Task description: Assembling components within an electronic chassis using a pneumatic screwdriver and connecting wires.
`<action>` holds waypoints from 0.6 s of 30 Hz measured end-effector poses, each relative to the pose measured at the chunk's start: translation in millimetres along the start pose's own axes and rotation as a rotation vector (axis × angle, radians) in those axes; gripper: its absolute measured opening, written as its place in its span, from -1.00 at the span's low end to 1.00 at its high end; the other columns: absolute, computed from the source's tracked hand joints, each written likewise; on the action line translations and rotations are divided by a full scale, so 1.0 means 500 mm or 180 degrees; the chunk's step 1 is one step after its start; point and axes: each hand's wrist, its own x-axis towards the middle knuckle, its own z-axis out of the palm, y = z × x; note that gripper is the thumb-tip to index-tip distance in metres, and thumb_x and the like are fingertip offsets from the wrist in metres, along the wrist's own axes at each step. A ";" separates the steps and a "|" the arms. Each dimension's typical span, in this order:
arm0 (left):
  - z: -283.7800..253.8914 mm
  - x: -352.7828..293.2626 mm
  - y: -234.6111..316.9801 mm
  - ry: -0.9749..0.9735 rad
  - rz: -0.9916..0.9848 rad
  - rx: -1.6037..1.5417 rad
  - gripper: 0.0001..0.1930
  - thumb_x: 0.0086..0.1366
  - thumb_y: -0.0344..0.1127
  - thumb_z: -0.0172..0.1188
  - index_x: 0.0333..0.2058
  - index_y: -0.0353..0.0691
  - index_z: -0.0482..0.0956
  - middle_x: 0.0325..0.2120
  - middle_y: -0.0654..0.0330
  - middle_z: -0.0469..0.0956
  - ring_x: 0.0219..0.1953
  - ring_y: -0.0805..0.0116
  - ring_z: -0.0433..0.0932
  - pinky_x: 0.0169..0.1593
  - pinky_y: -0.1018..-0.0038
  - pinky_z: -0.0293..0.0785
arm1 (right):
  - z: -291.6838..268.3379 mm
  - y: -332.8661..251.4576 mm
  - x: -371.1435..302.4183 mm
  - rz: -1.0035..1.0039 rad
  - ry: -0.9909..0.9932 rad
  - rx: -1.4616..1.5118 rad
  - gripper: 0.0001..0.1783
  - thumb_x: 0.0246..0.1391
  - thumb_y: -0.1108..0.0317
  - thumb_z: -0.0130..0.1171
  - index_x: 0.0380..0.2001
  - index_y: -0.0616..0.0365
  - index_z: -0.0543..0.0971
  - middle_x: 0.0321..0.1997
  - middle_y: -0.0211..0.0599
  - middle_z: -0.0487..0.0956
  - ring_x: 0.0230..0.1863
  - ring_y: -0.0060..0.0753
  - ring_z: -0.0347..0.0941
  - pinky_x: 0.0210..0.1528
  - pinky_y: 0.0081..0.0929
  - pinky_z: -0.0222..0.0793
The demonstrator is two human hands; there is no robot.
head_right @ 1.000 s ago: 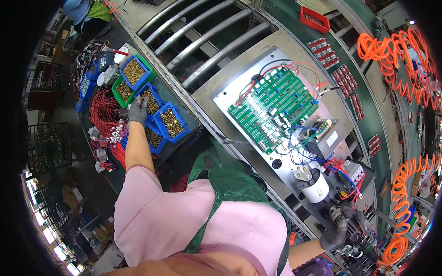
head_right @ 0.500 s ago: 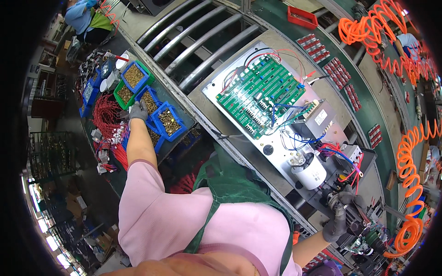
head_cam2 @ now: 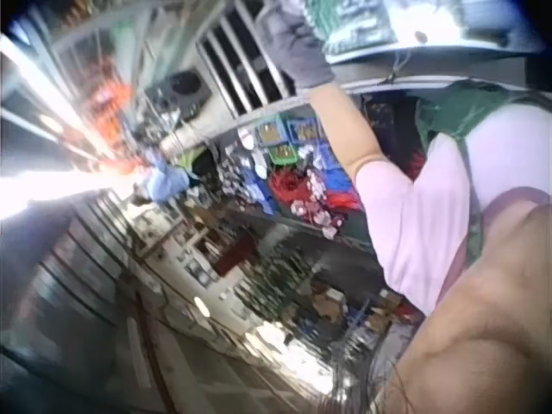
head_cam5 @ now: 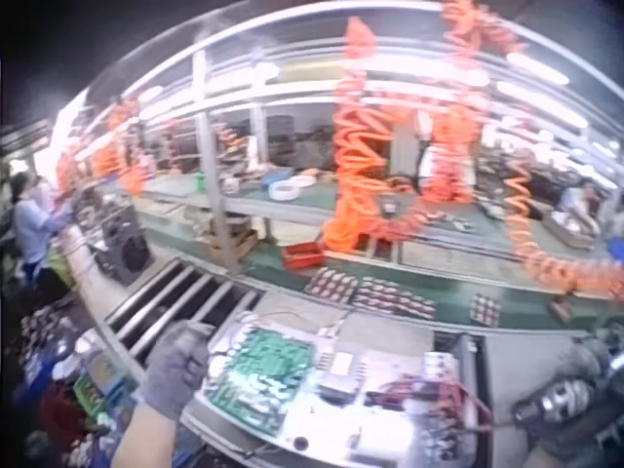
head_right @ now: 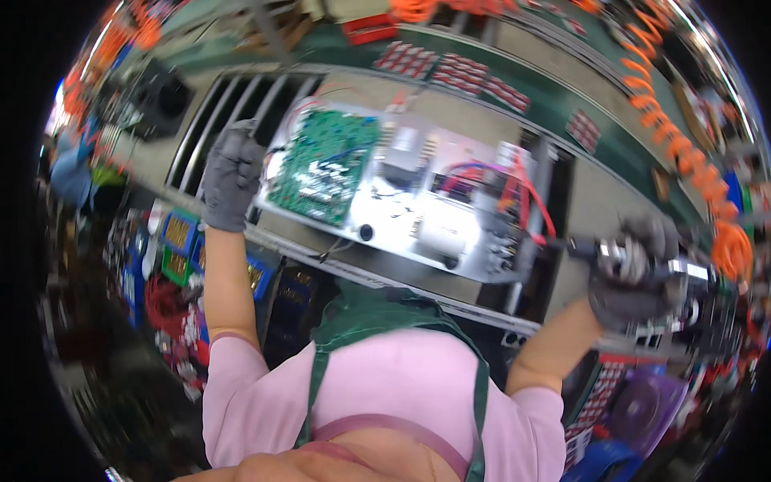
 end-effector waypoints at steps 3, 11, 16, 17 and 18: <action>0.233 -0.037 -0.041 -0.1320 -0.0513 0.0033 -0.69 0.33 -0.25 0.07 -0.03 -0.29 0.49 -0.44 0.40 0.41 -0.52 0.77 0.29 -0.52 0.85 0.18 | -0.027 -0.031 0.026 -0.0319 0.0461 -0.1141 -0.56 -0.27 0.24 0.20 -0.25 0.12 0.38 -0.41 -0.33 0.36 -0.44 -0.38 0.32 -0.35 -0.31 0.34; 0.470 -0.093 -0.150 -0.2282 -0.1403 -0.0463 -0.71 0.31 -0.34 0.09 -0.05 -0.35 0.46 -0.38 0.19 0.55 -0.52 0.71 0.35 -0.53 0.82 0.23 | -0.082 -0.034 0.042 -0.0831 0.0970 -0.0158 -0.58 -0.18 0.38 0.14 -0.14 0.09 0.44 -0.47 -0.39 0.36 -0.41 -0.36 0.35 0.04 0.01 0.38; 0.514 -0.102 -0.166 -0.2020 -0.1104 0.0177 -0.71 0.29 -0.23 0.14 -0.12 -0.32 0.52 -0.45 0.27 0.52 -0.58 0.70 0.26 -0.55 0.80 0.18 | -0.113 -0.047 0.047 -0.0719 0.0945 0.0202 -0.57 -0.18 0.39 0.14 -0.12 0.07 0.44 -0.48 -0.40 0.39 -0.40 -0.36 0.38 0.07 -0.01 0.36; 0.521 -0.104 -0.166 -0.1972 -0.1072 0.0385 -0.71 0.29 -0.21 0.14 -0.14 -0.32 0.53 -0.46 0.28 0.51 -0.58 0.69 0.26 -0.55 0.80 0.18 | -0.119 -0.047 0.048 -0.0688 0.0986 0.0191 -0.57 -0.18 0.39 0.14 -0.12 0.07 0.44 -0.48 -0.39 0.40 -0.39 -0.35 0.39 0.07 -0.01 0.37; 0.527 -0.106 -0.166 -0.1925 -0.1039 0.0592 -0.71 0.29 -0.19 0.15 -0.15 -0.31 0.55 -0.48 0.30 0.50 -0.58 0.69 0.25 -0.54 0.80 0.18 | -0.124 -0.046 0.050 -0.0657 0.1027 0.0179 -0.57 -0.18 0.39 0.14 -0.12 0.07 0.44 -0.47 -0.39 0.42 -0.38 -0.34 0.40 0.07 -0.01 0.37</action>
